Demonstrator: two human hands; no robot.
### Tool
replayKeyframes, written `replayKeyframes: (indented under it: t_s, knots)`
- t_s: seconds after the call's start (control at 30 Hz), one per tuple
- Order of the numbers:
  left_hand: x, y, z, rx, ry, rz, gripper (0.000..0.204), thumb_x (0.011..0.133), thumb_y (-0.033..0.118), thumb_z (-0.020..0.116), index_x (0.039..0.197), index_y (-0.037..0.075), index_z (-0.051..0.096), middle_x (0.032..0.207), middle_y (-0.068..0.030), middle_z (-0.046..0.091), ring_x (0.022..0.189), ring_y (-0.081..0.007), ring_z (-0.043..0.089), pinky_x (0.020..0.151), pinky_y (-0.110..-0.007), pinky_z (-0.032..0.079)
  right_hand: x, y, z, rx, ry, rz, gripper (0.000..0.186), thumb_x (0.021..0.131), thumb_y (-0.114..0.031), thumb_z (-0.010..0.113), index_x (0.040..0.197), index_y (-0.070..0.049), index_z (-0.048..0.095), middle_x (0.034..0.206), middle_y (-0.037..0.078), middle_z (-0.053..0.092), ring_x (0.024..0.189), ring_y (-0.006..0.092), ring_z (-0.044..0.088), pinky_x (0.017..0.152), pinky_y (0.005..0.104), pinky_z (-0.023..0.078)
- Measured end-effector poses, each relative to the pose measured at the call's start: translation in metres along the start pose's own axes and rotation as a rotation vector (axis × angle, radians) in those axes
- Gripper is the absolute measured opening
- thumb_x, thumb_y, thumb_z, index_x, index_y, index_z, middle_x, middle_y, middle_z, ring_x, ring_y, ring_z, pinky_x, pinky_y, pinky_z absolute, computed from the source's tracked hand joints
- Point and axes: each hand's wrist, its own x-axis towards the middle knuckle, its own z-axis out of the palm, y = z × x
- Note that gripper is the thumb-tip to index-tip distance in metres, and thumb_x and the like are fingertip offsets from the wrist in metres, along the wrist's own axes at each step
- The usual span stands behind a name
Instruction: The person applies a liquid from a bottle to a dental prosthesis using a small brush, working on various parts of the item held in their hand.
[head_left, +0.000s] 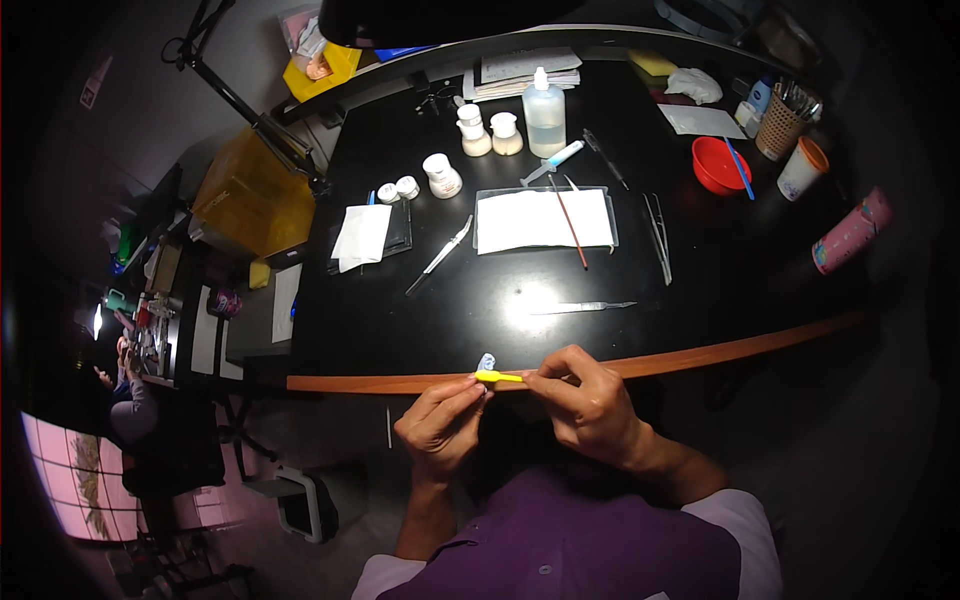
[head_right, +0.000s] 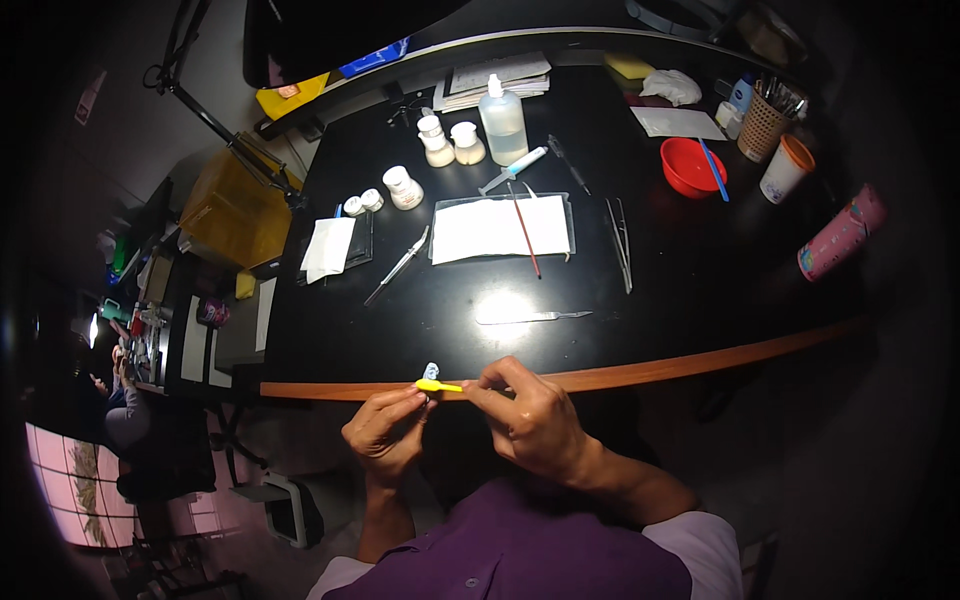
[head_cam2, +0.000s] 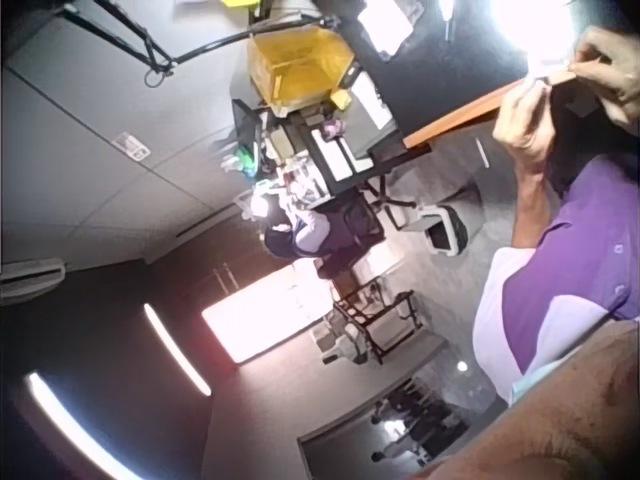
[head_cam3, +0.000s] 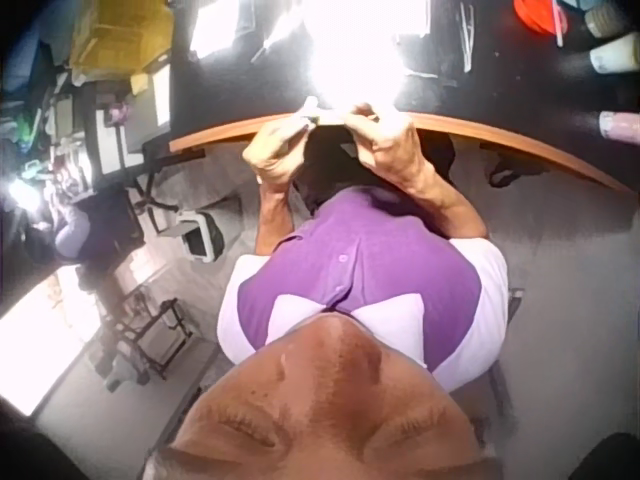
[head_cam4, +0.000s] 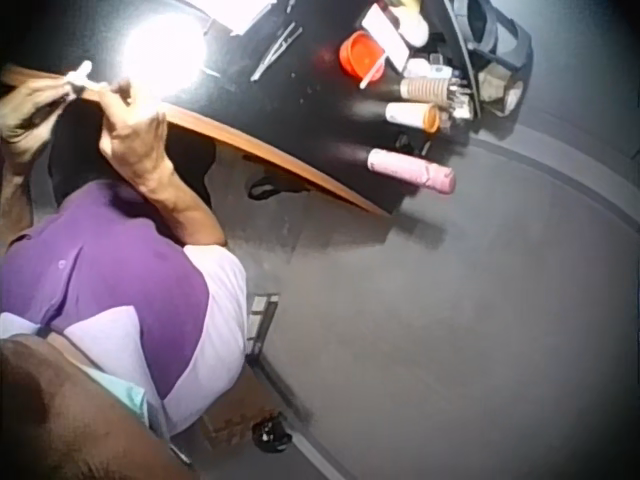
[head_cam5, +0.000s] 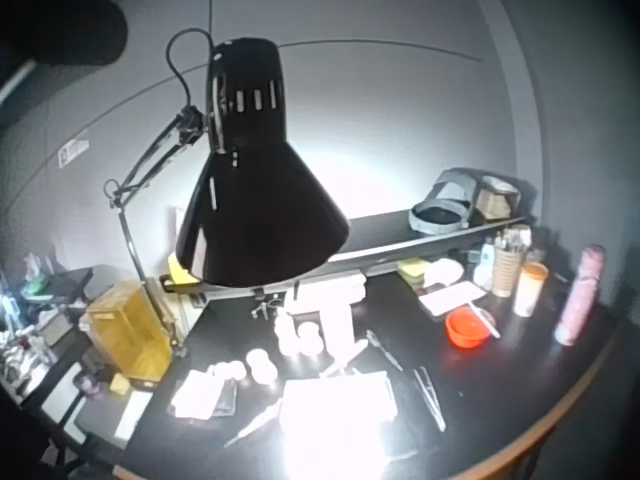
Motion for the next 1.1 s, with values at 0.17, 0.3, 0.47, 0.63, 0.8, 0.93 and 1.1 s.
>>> replayKeyframes:
  t_s: [0.17,0.3,0.47,0.63,0.8,0.93,1.1]
  knots:
    - [-0.002,-0.006,0.011,-0.013,0.035,0.015,0.024,0.074,-0.01,0.085,0.095,0.0,0.079,0.095,-0.0123,0.076,0.086,-0.0218,0.077,0.077,-0.029,0.062,-0.002,0.002,-0.01,-0.028,0.009,0.067,0.025,0.079,0.006,0.07,0.102,-0.002,0.076,0.094,0.011,0.063,0.076,0.0271,0.068,0.067,0.0373,0.056]
    - [-0.004,-0.01,0.011,-0.008,0.004,-0.001,0.022,0.075,-0.008,0.084,0.095,0.001,0.079,0.095,-0.0123,0.076,0.087,-0.0222,0.077,0.076,-0.029,0.062,-0.002,0.006,-0.02,-0.038,0.08,0.074,0.025,0.079,0.006,0.071,0.102,-0.002,0.077,0.093,0.01,0.064,0.079,0.0265,0.07,0.067,0.0368,0.057]
    - [0.002,-0.002,0.015,0.002,0.011,0.033,0.023,0.075,-0.008,0.085,0.095,0.002,0.08,0.096,-0.011,0.074,0.084,-0.0212,0.075,0.074,-0.029,0.06,0.002,0.003,-0.004,-0.003,0.02,0.045,0.03,0.079,0.007,0.069,0.106,-0.002,0.077,0.095,0.011,0.064,0.077,0.0265,0.069,0.066,0.0378,0.057]
    - [-0.001,-0.003,0.013,-0.006,0.027,-0.012,0.025,0.073,-0.008,0.086,0.095,0.003,0.08,0.096,-0.009,0.07,0.084,-0.0185,0.073,0.073,-0.028,0.06,0.0,0.003,-0.004,0.041,0.006,0.047,0.029,0.08,0.007,0.069,0.107,-0.002,0.076,0.093,0.012,0.063,0.075,0.0275,0.068,0.066,0.0384,0.056]
    - [-0.002,-0.002,0.014,-0.051,0.037,-0.041,0.025,0.074,-0.008,0.086,0.095,0.003,0.08,0.094,-0.0087,0.07,0.084,-0.0185,0.072,0.072,-0.028,0.06,0.002,0.003,-0.007,0.031,0.014,0.042,0.027,0.082,0.006,0.069,0.106,-0.003,0.077,0.091,0.012,0.062,0.073,0.0276,0.067,0.065,0.0393,0.055]
    - [0.001,-0.004,0.01,-0.033,0.064,-0.084,0.023,0.074,-0.008,0.087,0.093,0.003,0.08,0.093,-0.0084,0.07,0.083,-0.0175,0.072,0.072,-0.028,0.059,0.001,0.004,-0.022,0.052,-0.022,0.091,0.021,0.084,0.005,0.07,0.101,-0.003,0.077,0.087,0.011,0.061,0.072,0.028,0.066,0.065,0.0391,0.054]
    - [0.002,-0.016,-0.001,-0.131,0.138,-0.249,0.019,0.079,-0.008,0.084,0.095,-0.001,0.076,0.098,-0.0102,0.067,0.081,-0.0133,0.069,0.067,-0.023,0.058,-0.008,0.022,-0.061,-0.243,-0.016,0.176,0.021,0.078,0.003,0.075,0.097,-0.006,0.078,0.088,0.007,0.063,0.079,0.0252,0.065,0.072,0.04,0.048]
